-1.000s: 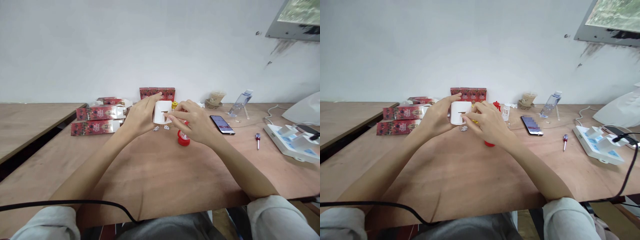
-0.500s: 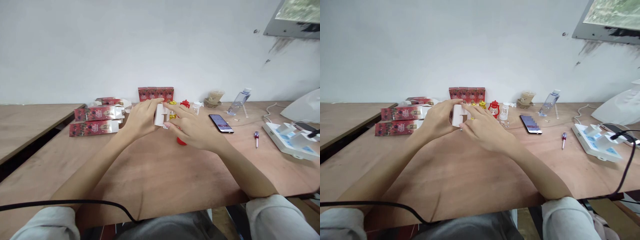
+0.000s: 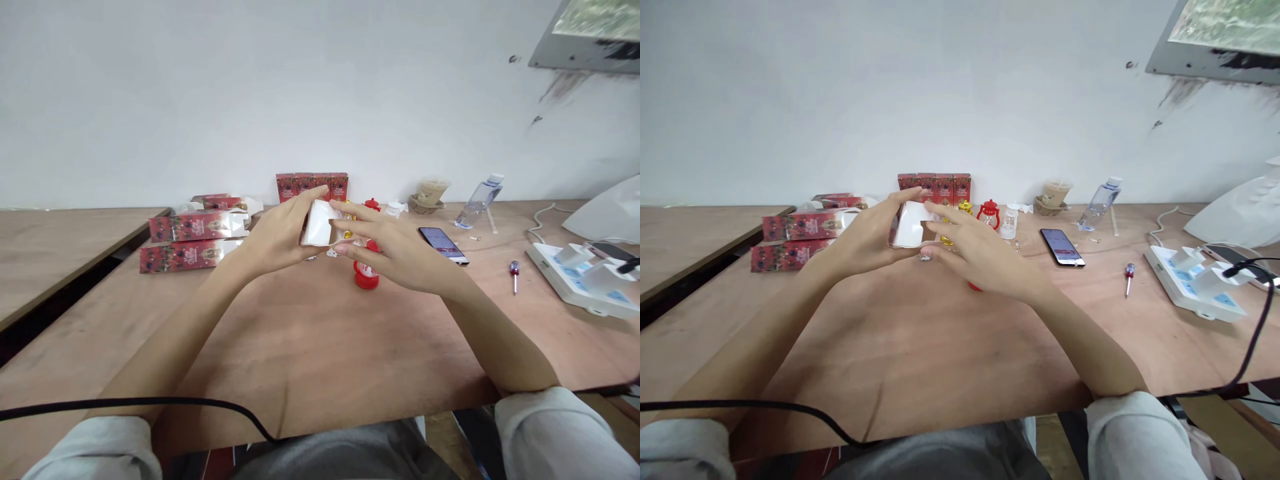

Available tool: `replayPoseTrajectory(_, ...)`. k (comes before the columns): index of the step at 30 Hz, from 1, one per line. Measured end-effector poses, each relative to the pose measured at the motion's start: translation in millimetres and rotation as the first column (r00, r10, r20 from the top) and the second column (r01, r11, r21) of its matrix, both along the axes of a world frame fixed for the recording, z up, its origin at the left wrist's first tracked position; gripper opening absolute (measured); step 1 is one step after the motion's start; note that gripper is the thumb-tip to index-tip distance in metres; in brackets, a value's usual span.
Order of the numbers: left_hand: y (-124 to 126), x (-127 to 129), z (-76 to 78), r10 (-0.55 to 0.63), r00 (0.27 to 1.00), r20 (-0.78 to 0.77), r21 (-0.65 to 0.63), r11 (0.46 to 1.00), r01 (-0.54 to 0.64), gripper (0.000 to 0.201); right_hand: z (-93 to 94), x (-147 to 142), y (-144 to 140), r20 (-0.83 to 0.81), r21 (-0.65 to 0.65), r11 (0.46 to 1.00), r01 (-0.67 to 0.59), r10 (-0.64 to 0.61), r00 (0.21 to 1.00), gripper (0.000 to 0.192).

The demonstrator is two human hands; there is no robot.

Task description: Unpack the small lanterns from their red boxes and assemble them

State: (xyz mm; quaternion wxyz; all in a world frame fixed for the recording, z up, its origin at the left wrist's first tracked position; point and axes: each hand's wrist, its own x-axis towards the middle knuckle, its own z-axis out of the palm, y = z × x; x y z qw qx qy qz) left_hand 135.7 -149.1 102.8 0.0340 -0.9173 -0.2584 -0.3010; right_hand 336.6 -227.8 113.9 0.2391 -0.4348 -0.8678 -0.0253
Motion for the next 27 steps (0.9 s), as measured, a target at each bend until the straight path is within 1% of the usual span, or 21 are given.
replayPoseTrajectory(2, -2, -3, 3.3, -0.011, 1.000, 0.002, -0.025, 1.000, 0.011, 0.075, 1.7, 2, 1, -0.047, 0.013, 1.000, -0.023, 0.023, 0.999, 0.036)
replayPoseTrajectory(5, -2, -6, 5.9, -0.012, 1.000, -0.016, -0.061, 0.998, 0.011, 0.079, 2.2, 6, 3, -0.124, 0.080, 0.996, -0.033, 0.043, 0.991, 0.037)
replayPoseTrajectory(7, -2, -8, 6.3, -0.026, 0.999, -0.037, -0.085, 0.996, 0.022, 0.081, 2.0, 8, 5, -0.144, 0.117, 0.992, -0.047, 0.064, 0.987, 0.038)
replayPoseTrajectory(11, 0, -9, 5.0, -0.100, 0.993, -0.055, -0.149, 0.985, 0.091, 0.077, -0.7, 10, 9, -0.110, 0.164, 0.983, -0.077, 0.096, 0.989, 0.041)
replayPoseTrajectory(14, -1, -8, 4.1, -0.151, 0.988, -0.039, -0.191, 0.971, 0.141, 0.071, -4.4, 7, 13, -0.122, 0.229, 0.973, -0.036, 0.065, 0.990, 0.042)
replayPoseTrajectory(16, -2, -7, 4.0, -0.200, 0.980, -0.022, -0.215, 0.958, 0.191, 0.070, -6.6, 5, 15, -0.125, 0.272, 0.962, -0.012, 0.048, 0.991, 0.040)
replayPoseTrajectory(19, -4, -7, 4.4, -0.245, 0.970, -0.002, -0.271, 0.934, 0.235, 0.072, -9.0, 1, 17, -0.075, 0.320, 0.947, -0.026, 0.052, 0.996, 0.034)
replayPoseTrajectory(22, -5, -7, 5.6, -0.226, 0.973, 0.040, -0.351, 0.909, 0.226, 0.076, -10.4, -1, 16, -0.083, 0.363, 0.932, -0.004, 0.036, 0.996, 0.027)
replayPoseTrajectory(25, -4, -8, 7.6, -0.151, 0.981, 0.118, -0.411, 0.893, 0.187, 0.074, -9.9, 0, 15, -0.179, 0.358, 0.933, 0.041, 0.025, 0.983, 0.020)
replayPoseTrajectory(27, -1, -9, 8.8, -0.096, 0.984, 0.147, -0.426, 0.892, 0.151, 0.079, -9.0, 1, 14, -0.241, 0.341, 0.938, 0.063, 0.023, 0.970, 0.020)
